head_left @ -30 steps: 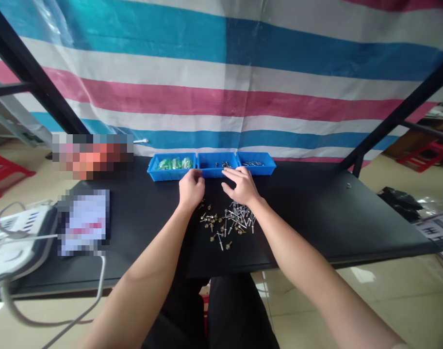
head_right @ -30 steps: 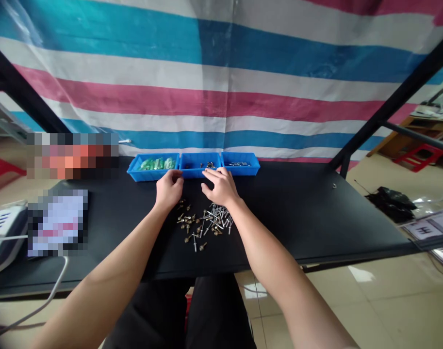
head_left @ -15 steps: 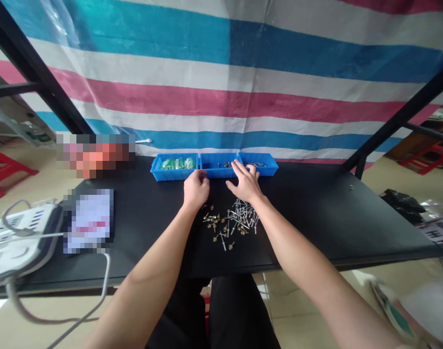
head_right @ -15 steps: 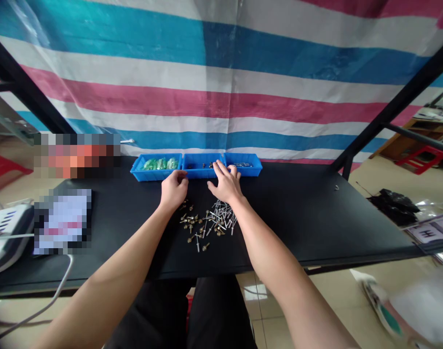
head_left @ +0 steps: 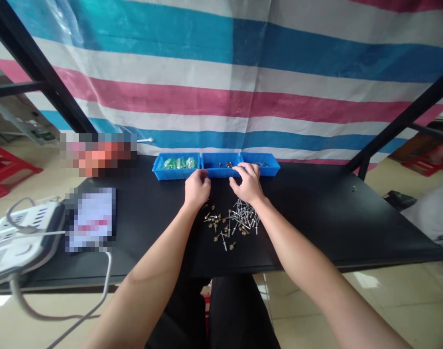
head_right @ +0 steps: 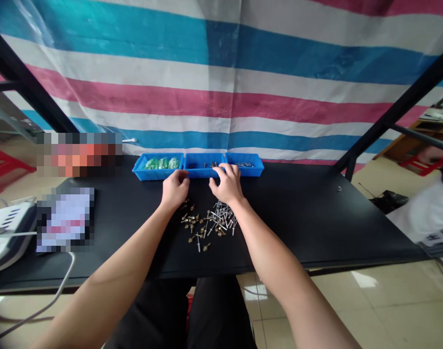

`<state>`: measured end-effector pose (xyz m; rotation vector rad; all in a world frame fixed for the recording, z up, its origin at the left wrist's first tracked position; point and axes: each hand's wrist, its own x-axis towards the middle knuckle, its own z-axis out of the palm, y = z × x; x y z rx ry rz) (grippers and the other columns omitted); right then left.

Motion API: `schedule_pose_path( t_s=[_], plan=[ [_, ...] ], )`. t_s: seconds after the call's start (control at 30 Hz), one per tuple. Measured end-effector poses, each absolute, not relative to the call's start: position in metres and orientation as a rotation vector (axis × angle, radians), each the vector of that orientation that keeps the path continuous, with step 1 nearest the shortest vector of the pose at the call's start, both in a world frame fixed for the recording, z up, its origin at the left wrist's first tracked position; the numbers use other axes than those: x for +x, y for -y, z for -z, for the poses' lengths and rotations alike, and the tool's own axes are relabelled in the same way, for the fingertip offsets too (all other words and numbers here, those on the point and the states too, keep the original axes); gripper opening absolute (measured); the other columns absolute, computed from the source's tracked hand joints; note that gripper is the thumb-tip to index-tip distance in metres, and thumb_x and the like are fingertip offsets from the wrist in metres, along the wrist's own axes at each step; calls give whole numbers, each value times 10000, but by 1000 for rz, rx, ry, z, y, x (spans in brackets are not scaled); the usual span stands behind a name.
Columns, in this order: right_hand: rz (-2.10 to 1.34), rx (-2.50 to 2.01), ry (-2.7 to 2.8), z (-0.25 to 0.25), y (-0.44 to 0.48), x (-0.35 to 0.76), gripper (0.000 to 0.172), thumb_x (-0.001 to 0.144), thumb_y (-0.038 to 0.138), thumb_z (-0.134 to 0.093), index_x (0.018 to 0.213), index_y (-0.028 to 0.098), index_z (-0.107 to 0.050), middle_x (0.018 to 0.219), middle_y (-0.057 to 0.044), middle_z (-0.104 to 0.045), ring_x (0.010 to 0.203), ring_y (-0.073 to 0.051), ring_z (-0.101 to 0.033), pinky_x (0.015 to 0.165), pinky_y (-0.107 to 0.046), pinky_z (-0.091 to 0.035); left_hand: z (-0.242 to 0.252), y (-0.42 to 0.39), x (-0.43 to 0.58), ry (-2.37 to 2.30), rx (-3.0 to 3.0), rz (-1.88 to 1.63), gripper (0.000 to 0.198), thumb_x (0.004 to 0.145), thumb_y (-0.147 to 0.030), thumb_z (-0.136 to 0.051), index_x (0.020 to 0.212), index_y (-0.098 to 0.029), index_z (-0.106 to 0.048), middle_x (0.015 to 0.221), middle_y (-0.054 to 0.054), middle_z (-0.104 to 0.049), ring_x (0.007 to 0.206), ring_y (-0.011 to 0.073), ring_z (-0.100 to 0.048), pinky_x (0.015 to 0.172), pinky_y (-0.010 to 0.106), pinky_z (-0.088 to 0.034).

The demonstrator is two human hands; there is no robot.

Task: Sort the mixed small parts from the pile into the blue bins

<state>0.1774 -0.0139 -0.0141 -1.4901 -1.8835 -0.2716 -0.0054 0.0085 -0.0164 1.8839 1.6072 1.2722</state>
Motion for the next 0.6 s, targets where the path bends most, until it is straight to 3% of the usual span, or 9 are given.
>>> schedule_pose_path(
  t_s=[0.1, 0.2, 0.33, 0.6],
  plan=[
    [188, -1385, 1913, 12, 14, 177, 172, 829, 268, -517, 854, 176, -660, 875, -82, -648, 886, -227, -539, 859, -345, -422, 16, -9, -6, -1605, 1887, -1268, 272, 789, -189, -478, 988, -139, -656, 963, 81, -705, 886, 209, -646, 879, 319, -485],
    [81, -1393, 1900, 10, 15, 178, 209, 838, 261, -491, 661, 202, -584, 670, -31, -609, 702, -179, -547, 721, -283, -418, 15, -8, -7, -1609, 1889, -1254, 264, 785, -188, -477, 968, -144, -661, 947, 76, -705, 884, 207, -642, 880, 316, -483],
    [-76, -1507, 1765, 9, 14, 185, 251, 875, 305, -443, 687, 205, -575, 582, -4, -592, 555, -144, -529, 597, -252, -368, 14, -8, -7, -1591, 1915, -1226, 250, 772, -189, -481, 929, -152, -672, 911, 70, -706, 871, 212, -642, 875, 323, -484],
    [-218, -1610, 1798, 8, 9, 203, 231, 815, 312, -496, 653, 195, -613, 541, -2, -600, 530, -142, -534, 572, -251, -350, 13, -5, -7, -1568, 1965, -1174, 238, 757, -186, -496, 903, -165, -683, 854, 56, -710, 805, 202, -647, 824, 305, -489]
  ],
)
